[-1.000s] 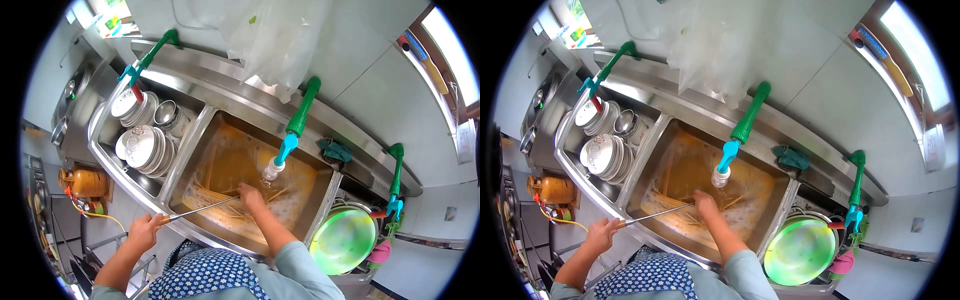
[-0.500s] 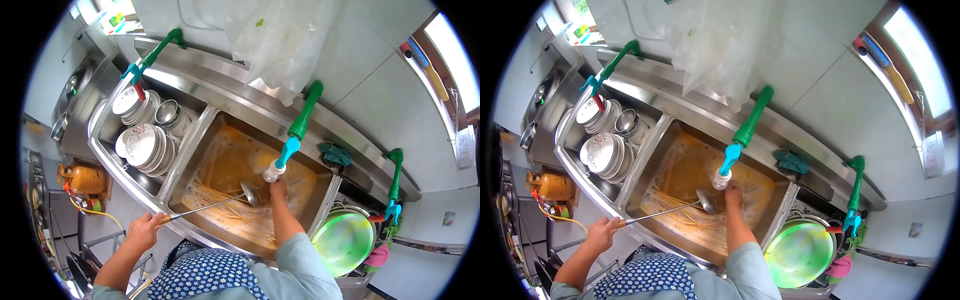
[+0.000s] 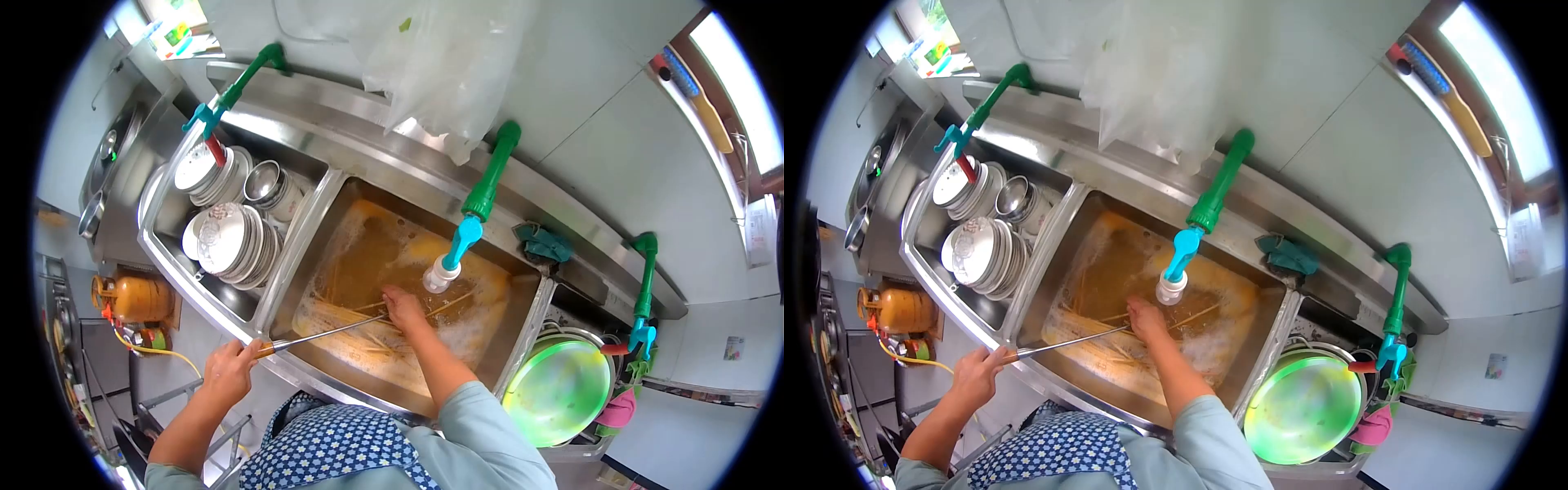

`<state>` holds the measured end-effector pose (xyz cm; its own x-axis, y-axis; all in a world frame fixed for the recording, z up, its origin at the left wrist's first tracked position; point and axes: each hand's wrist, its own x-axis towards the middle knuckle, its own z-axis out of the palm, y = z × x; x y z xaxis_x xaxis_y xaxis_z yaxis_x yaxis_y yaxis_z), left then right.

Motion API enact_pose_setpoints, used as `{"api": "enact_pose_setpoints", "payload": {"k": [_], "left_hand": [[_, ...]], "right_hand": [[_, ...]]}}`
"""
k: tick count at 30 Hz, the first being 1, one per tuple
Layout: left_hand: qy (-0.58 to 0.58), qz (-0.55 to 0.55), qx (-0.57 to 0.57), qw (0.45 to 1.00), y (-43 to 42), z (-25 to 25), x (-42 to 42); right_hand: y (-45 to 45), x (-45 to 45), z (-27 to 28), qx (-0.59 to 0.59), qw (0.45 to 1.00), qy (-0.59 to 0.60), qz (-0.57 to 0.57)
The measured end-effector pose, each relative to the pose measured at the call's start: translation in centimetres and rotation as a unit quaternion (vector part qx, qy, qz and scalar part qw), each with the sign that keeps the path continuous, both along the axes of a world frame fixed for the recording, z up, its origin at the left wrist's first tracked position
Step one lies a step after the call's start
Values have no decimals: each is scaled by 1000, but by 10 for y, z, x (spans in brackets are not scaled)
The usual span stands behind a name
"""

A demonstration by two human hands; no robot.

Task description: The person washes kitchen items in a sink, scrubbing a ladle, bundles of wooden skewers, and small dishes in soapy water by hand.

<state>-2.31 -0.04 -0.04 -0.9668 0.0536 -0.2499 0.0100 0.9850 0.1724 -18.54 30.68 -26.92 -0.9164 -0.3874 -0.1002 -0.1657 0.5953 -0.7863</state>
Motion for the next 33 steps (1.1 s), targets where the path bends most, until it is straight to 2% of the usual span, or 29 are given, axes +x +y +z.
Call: {"api": "enact_pose_setpoints", "payload": {"k": [1,2,4,5,7,8,9,11,12,15,16,18,19,21,23,24,25,26,27,28,29,31,32,33], "left_hand": [[17,-9,-2,1000,-1,-1,0],[32,-16,-2,999,-2,-2,1],[31,-13,1,999,-3,-5,3],[26,-14,-2,1000,-4,-5,3],[36,-17,-9,999,-3,-9,9],[44,-22,-16,999,-4,-9,12],[43,-23,-17,999,-3,-8,14],[68,-27,-14,997,-2,-8,16],[69,-25,-14,997,-2,-9,16],[76,-30,-19,996,-3,-10,18],[82,-35,-17,996,0,-8,13],[91,-42,-20,995,2,-4,9],[87,-46,-17,995,2,-2,9],[85,-48,-13,995,3,4,11],[-76,7,-9,997,6,10,15],[-78,8,-8,997,5,6,16],[-136,30,29,990,2,1,19],[-190,52,66,978,0,-4,18],[-189,50,64,979,-1,-7,16],[-204,56,81,974,-2,-9,13],[-219,62,98,969,-3,-9,11],[-231,68,93,966,-2,-5,4],[-244,74,90,963,-1,-4,3],[-245,72,89,963,-1,-3,6]], "right_hand": [[0,-6,1,-20,994,-100,-31],[4,-9,0,-16,995,-95,-29],[16,-14,-13,-136,966,-205,-84],[20,-18,-19,-135,966,-203,-81],[28,-23,-18,11,966,-232,-117],[29,-24,-19,59,968,-217,-112],[27,-18,-20,58,968,-218,-112],[20,-10,-19,-48,987,-136,-69],[16,-8,-23,-47,987,-135,-67],[9,7,-30,-126,991,49,11],[14,4,-28,-123,991,51,10],[16,-7,-29,-119,971,-175,-115],[20,-7,-30,-122,970,-174,-117],[35,-10,-34,97,964,-210,-130],[42,-3,-45,85,960,-222,-150],[45,1,-48,73,954,-236,-170],[40,7,-40,74,952,-241,-170],[32,10,-31,55,959,-244,-134],[25,11,-18,34,964,-244,-98],[23,16,-13,142,977,-159,-23],[24,17,-9,139,977,-160,-24],[29,18,-4,-3,969,-243,-56],[31,19,-5,-3,968,-243,-57],[34,22,-10,-54,962,-262,-56]]}}
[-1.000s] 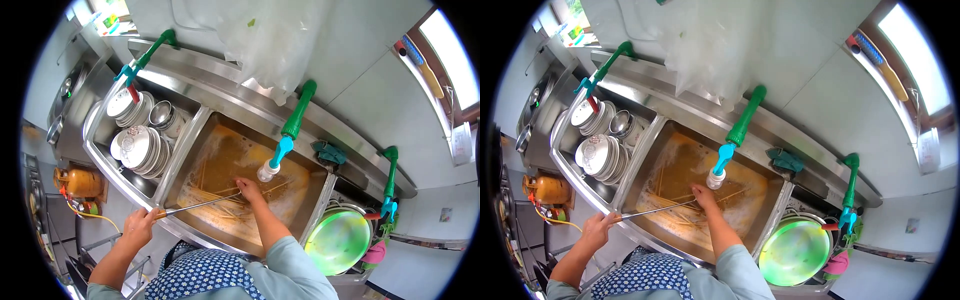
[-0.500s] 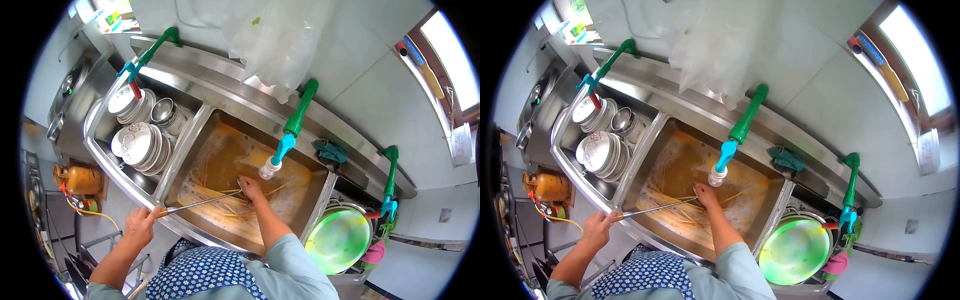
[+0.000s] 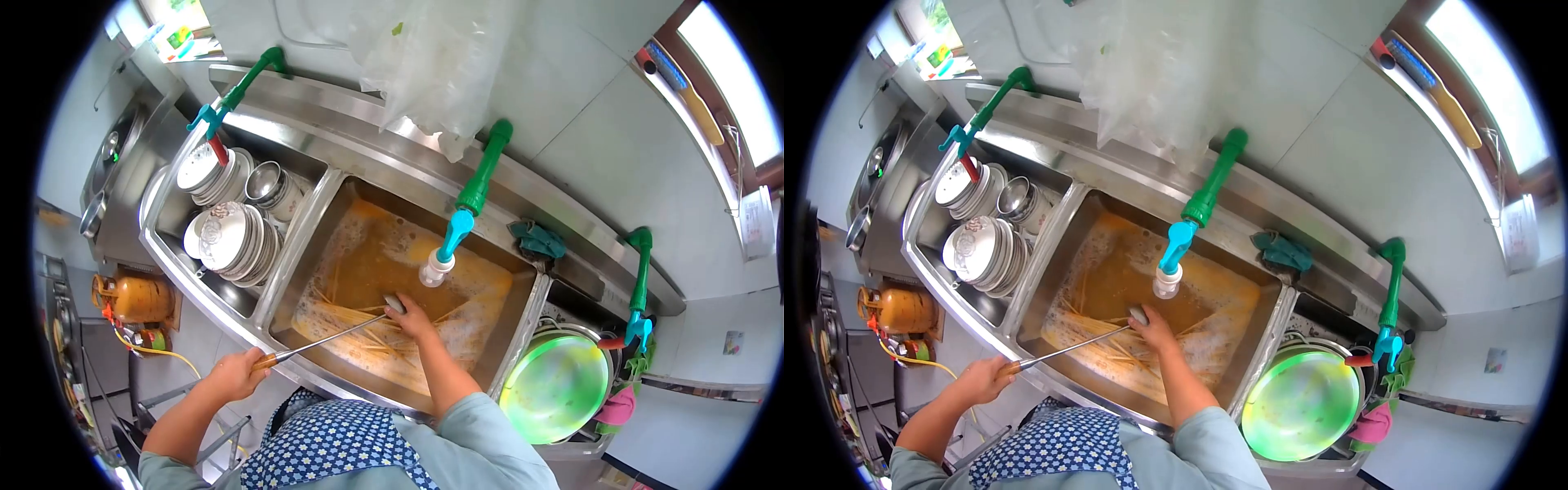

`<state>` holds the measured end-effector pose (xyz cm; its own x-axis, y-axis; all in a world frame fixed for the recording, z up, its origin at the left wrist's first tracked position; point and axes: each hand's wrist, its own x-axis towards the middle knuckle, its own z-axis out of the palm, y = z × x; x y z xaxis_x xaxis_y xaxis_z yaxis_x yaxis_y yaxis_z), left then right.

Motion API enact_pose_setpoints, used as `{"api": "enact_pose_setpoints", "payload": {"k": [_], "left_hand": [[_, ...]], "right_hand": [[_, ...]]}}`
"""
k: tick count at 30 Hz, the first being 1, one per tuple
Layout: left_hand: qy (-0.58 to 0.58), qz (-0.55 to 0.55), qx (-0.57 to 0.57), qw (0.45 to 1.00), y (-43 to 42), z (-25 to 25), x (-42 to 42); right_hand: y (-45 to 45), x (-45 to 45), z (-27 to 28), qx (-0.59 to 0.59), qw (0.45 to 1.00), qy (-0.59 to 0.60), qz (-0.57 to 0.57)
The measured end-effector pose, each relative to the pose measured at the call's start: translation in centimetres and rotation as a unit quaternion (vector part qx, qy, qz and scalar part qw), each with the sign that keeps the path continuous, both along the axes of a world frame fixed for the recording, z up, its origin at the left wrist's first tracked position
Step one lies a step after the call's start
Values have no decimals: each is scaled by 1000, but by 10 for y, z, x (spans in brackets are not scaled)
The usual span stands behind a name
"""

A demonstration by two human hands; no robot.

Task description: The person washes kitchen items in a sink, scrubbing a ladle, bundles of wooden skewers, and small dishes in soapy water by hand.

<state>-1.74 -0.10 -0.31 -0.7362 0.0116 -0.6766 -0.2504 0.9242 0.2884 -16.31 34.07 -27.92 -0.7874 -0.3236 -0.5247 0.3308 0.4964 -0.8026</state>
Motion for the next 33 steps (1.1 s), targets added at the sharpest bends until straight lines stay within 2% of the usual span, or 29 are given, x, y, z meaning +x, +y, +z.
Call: {"api": "enact_pose_setpoints", "payload": {"k": [1,5,7,8,10,11,12,13,17,19,20,22,24,26,27,28,30,32,33], "left_hand": [[12,-13,-11,1000,-1,2,-1],[36,-12,-25,999,3,3,4],[56,-19,-32,998,5,1,9],[74,-25,-38,996,6,1,12],[103,-43,-67,991,12,0,16],[129,-62,-94,985,14,0,17],[128,-62,-94,985,14,-1,18],[156,-75,-96,980,15,-3,19],[231,-118,-104,960,12,-7,18],[236,-119,-104,959,13,-4,16],[244,-118,-102,957,13,-3,13],[243,-118,-105,957,13,0,13],[240,-118,-106,958,12,1,18],[241,-89,-91,962,9,0,22],[240,-90,-90,962,6,-1,25],[250,-82,-83,961,4,-2,28],[257,-76,-76,960,-1,-3,33],[260,-66,-65,961,-5,-6,34],[261,-67,-65,961,-6,-8,34]], "right_hand": [[1,-1,-4,-51,998,-13,-14],[5,3,-10,-69,998,-1,-4],[10,-8,3,-114,984,-129,-39],[13,-20,7,-115,985,-127,-37],[17,-38,7,123,984,-111,60],[8,-31,6,122,984,-111,60],[-11,-18,7,51,997,59,6],[-24,-9,7,-23,972,227,-50],[-34,-30,-21,-65,967,237,-71],[-31,-42,-27,-16,989,20,-144],[-27,-48,-30,-16,989,23,-145],[-22,-56,-3,13,998,13,-65],[-14,-59,-15,33,998,-1,-61],[-1,-59,-20,-64,978,-101,-172],[9,-59,-46,-144,954,-137,-224],[14,-60,-26,-144,954,-138,-225],[22,-57,13,-318,895,-181,-255],[22,-55,20,-331,902,-161,-228],[16,-54,38,-278,932,-136,-190]]}}
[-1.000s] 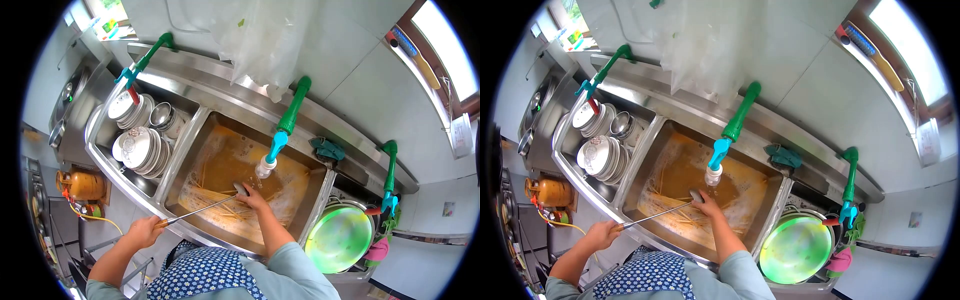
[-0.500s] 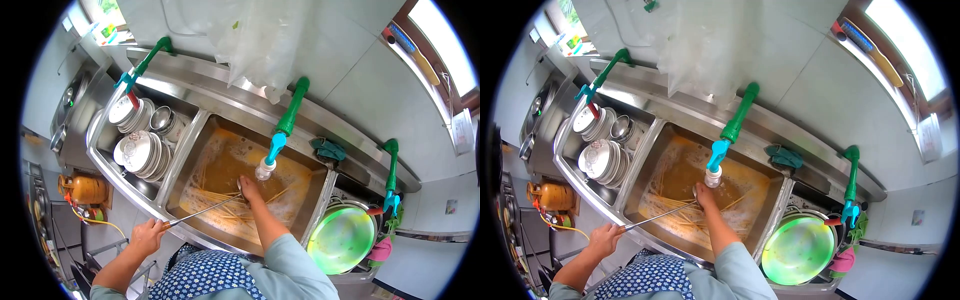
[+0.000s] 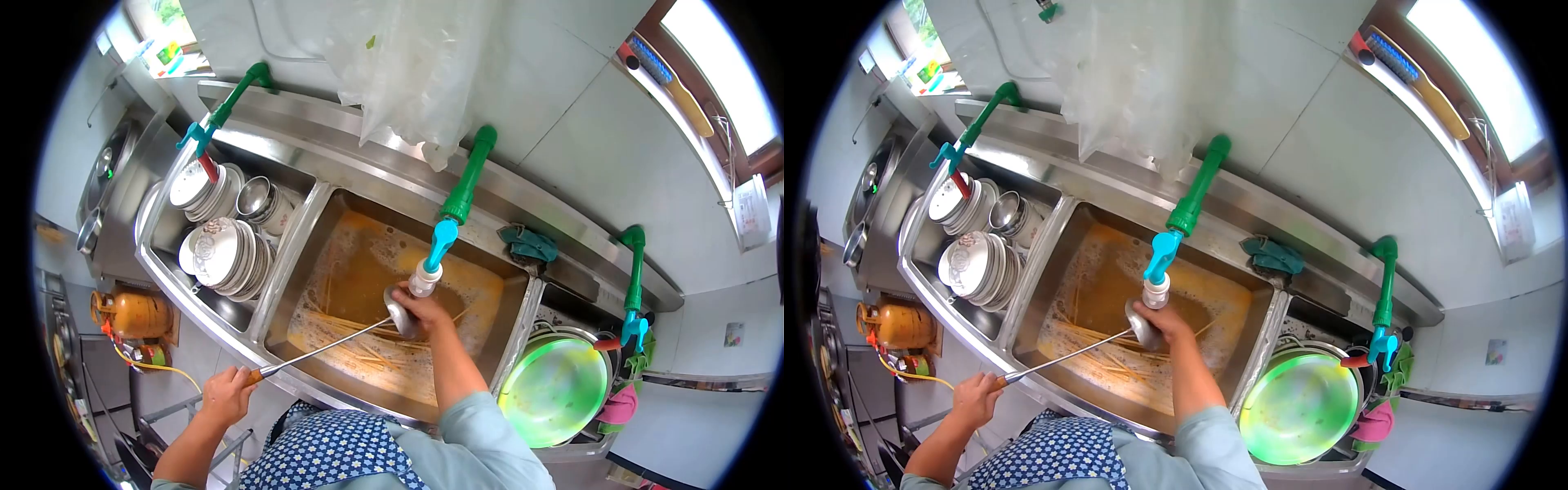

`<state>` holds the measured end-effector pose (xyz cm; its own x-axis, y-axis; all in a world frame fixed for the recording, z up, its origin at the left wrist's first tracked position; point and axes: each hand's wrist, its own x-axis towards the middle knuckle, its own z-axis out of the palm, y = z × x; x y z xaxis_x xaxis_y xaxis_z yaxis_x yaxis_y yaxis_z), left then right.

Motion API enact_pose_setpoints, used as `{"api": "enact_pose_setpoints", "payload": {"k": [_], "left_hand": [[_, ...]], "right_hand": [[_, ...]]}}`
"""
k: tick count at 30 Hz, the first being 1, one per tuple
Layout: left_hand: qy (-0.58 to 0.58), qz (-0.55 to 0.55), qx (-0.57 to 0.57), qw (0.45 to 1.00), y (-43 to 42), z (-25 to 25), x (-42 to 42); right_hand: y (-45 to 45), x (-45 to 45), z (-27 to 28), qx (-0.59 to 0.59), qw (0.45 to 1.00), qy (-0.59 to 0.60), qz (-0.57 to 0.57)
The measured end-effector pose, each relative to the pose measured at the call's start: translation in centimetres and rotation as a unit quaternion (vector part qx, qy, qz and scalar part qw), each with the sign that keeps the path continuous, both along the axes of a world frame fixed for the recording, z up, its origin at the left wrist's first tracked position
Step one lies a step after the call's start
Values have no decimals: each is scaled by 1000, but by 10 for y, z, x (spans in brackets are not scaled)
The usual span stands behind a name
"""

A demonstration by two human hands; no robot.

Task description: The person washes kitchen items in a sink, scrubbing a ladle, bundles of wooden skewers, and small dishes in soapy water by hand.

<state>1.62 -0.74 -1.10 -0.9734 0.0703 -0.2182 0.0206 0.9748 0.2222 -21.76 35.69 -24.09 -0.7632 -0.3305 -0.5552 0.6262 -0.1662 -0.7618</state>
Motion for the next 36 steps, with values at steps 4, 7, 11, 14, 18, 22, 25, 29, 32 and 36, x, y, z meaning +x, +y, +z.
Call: {"api": "enact_pose_setpoints", "payload": {"k": [4,7,11,14,18,22,25,29,32,36], "left_hand": [[1,-4,-21,1000,0,4,-7],[-2,-13,-20,1000,1,4,-8],[-4,25,13,1000,7,-1,-3],[21,68,24,997,6,-13,1],[-3,74,25,997,14,-15,-8],[-47,115,73,990,21,-11,-14],[-65,122,72,988,26,-9,-22],[-92,114,-13,989,40,7,-38],[-74,85,-40,993,37,5,-39],[-46,63,-64,995,37,4,-41]], "right_hand": [[1,-13,5,25,1000,1,-2],[2,-17,-7,10,998,-33,-46],[15,0,-29,-34,983,-173,-46],[13,14,-57,-124,972,-173,-97],[-6,19,-52,-125,946,-217,-206],[8,-5,-81,88,967,-82,-224],[4,-21,-84,235,917,-6,-322],[-42,-11,-24,401,838,350,118],[-59,-15,-57,290,870,391,81],[-68,-37,-65,220,927,301,40]]}}
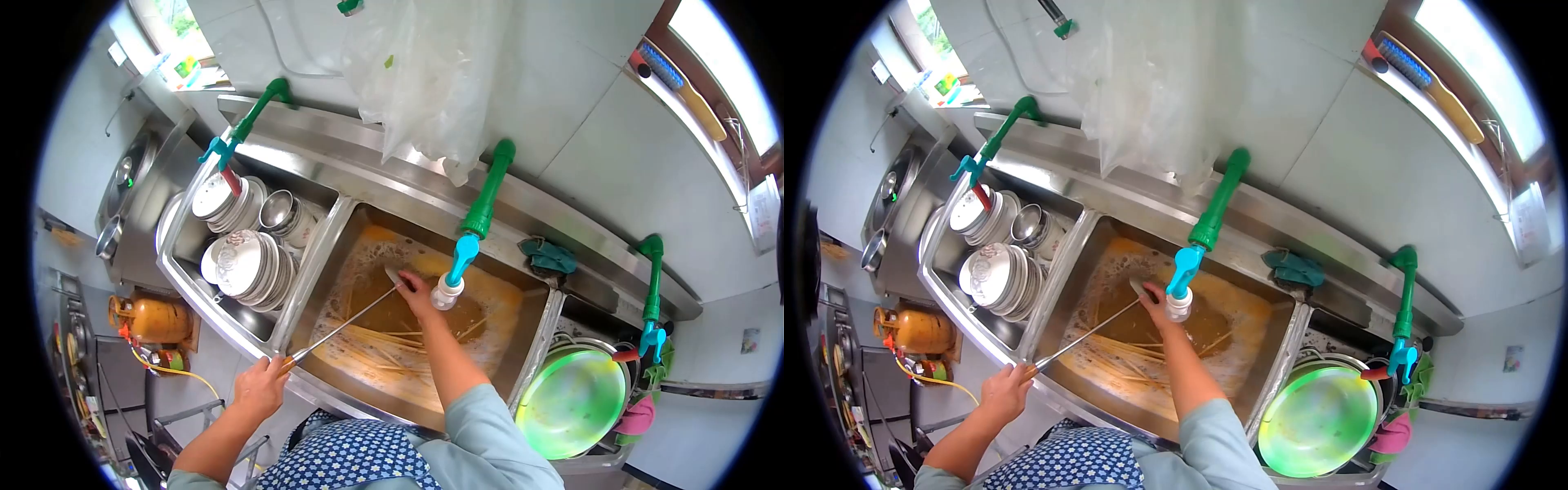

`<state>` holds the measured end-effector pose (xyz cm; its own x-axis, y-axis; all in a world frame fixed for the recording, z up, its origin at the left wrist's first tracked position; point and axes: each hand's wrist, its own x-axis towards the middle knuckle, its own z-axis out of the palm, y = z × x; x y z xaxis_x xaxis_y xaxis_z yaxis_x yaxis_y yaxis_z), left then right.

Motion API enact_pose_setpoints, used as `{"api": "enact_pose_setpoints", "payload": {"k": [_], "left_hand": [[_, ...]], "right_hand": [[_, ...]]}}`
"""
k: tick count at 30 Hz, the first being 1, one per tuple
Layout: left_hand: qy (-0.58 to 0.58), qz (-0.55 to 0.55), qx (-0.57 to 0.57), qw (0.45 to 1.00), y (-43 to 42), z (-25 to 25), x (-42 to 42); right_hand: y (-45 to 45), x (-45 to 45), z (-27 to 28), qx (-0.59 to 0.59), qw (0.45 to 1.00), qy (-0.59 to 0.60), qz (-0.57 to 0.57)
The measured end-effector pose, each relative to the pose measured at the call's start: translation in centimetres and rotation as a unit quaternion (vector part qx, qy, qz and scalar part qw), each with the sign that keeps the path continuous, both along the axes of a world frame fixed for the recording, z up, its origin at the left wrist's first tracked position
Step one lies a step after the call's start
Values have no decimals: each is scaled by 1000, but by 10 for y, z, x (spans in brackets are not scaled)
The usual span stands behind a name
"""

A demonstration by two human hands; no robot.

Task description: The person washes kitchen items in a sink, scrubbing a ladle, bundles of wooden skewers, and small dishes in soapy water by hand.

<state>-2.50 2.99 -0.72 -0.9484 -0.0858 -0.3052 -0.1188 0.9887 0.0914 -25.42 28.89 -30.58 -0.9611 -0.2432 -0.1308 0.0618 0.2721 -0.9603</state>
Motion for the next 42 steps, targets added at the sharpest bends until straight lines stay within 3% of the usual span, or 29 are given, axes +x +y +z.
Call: {"api": "enact_pose_setpoints", "payload": {"k": [1,6,8,9,11,18,20,21,23,26,30,32,33,35,36,39,41,42], "left_hand": [[0,-11,-9,1000,0,0,-1],[23,-37,-14,999,-5,-3,-4],[34,-47,-18,998,-2,-1,-7],[33,-47,-19,998,-1,0,-8],[37,-42,-21,998,-2,1,-10],[39,-38,-28,998,-1,11,-16],[34,-13,22,999,4,28,-25],[33,-8,29,999,2,35,-27],[-89,70,236,965,-4,42,-28],[-69,75,316,943,-13,19,-19],[20,33,221,975,-1,22,-18],[4,-7,81,997,9,28,-20],[2,-6,76,997,10,28,-19],[12,-43,51,998,12,27,-18],[-5,-41,47,998,15,29,-20],[22,-58,44,997,8,22,-17],[2,-43,40,998,4,26,-18],[-11,-43,42,998,3,25,-18]], "right_hand": [[-2,-7,5,-11,998,-63,-10],[-23,-17,56,72,997,-32,-20],[-39,-17,80,265,963,20,-49],[-40,-17,85,264,963,19,-49],[-43,-19,95,352,935,18,28],[-25,-9,61,418,894,45,154],[-12,3,-1,362,932,21,-17],[-3,13,2,368,929,22,-11],[18,37,19,280,927,176,-177],[35,66,30,278,932,80,-220],[41,77,54,252,922,-58,-289],[55,68,75,321,932,92,-144],[56,67,66,317,933,90,-143],[53,65,35,462,864,150,133],[47,66,27,457,866,154,131],[27,69,11,414,877,144,197],[34,63,6,167,973,48,151],[34,58,10,164,973,50,153]]}}
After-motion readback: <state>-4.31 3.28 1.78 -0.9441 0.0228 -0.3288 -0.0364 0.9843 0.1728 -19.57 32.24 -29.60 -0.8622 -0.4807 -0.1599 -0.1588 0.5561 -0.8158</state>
